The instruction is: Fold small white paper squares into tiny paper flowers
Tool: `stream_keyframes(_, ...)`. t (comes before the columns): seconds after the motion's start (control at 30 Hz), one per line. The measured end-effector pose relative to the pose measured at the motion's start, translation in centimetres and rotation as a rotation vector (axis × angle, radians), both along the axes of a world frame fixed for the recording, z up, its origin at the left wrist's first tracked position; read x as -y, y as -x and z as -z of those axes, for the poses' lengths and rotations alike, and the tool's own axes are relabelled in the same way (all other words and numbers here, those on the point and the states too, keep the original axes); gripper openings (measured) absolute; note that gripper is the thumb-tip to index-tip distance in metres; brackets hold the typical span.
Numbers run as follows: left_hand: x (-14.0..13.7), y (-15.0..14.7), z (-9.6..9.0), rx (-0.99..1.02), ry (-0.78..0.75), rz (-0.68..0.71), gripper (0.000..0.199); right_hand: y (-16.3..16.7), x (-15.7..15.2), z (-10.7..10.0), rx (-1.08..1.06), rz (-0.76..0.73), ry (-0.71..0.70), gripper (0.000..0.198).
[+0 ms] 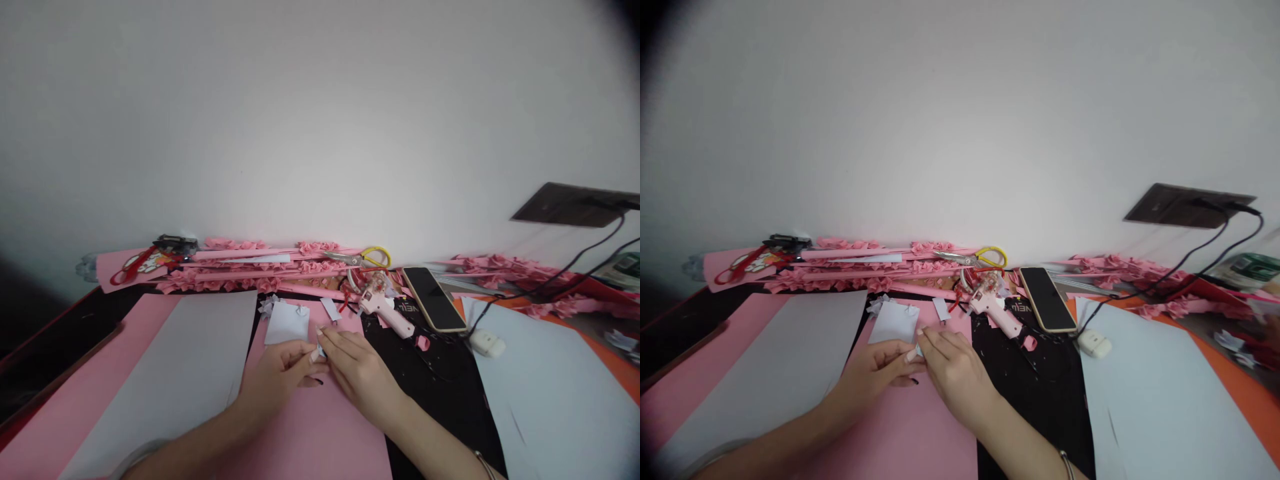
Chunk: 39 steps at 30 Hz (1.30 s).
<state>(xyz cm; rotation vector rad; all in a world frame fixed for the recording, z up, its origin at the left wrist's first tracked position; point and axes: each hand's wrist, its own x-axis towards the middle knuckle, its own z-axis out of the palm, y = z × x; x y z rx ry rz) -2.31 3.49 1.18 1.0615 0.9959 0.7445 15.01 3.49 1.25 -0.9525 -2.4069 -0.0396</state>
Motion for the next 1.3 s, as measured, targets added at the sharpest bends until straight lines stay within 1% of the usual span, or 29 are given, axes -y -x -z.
stream_keyframes(0.23, 0.19, -0.03, 0.07, -0.035, -0.075, 0.025, 0.028, 0.21, 0.10, 0.12, 0.044, 0.024, 0.048, 0.033)
stream_keyframes(0.43, 0.46, -0.08, 0.31, -0.068, -0.113, 0.016, 0.025, 0.26, 0.32, 0.08, 0.059, 0.015, 0.149, 0.039)
stream_keyframes(0.53, 0.38, -0.10, 0.53, -0.040, -0.107, 0.005, 0.023, 0.20, 0.43, -0.05, 0.037, 0.006, 0.174, 0.044)
stream_keyframes(0.63, 0.25, -0.11, 0.58, -0.032, -0.099, 0.000, 0.024, 0.16, 0.49, -0.02, 0.017, -0.002, 0.163, 0.045)
stream_keyframes(0.83, 0.23, -0.09, 0.00, -0.025, -0.074, -0.006, 0.027, 0.25, 0.52, 0.24, -0.015, -0.005, 0.160, 0.048)
stream_keyframes(1.03, 0.20, 0.12, 0.01, 0.050, 0.012, -0.014, 0.033, 0.32, 0.60, 0.15, -0.018, -0.007, 0.177, 0.049)
stream_keyframes(1.17, 0.09, 0.09, 0.18, 0.040, -0.011, -0.007, 0.029, 0.33, 0.66, 0.15, -0.003, 0.003, 0.192, 0.048)
stream_keyframes(1.3, 0.04, 0.04, 0.22, 0.021, -0.019, -0.017, 0.027, 0.40, 0.66, 0.16, -0.030, -0.014, 0.207, 0.051)
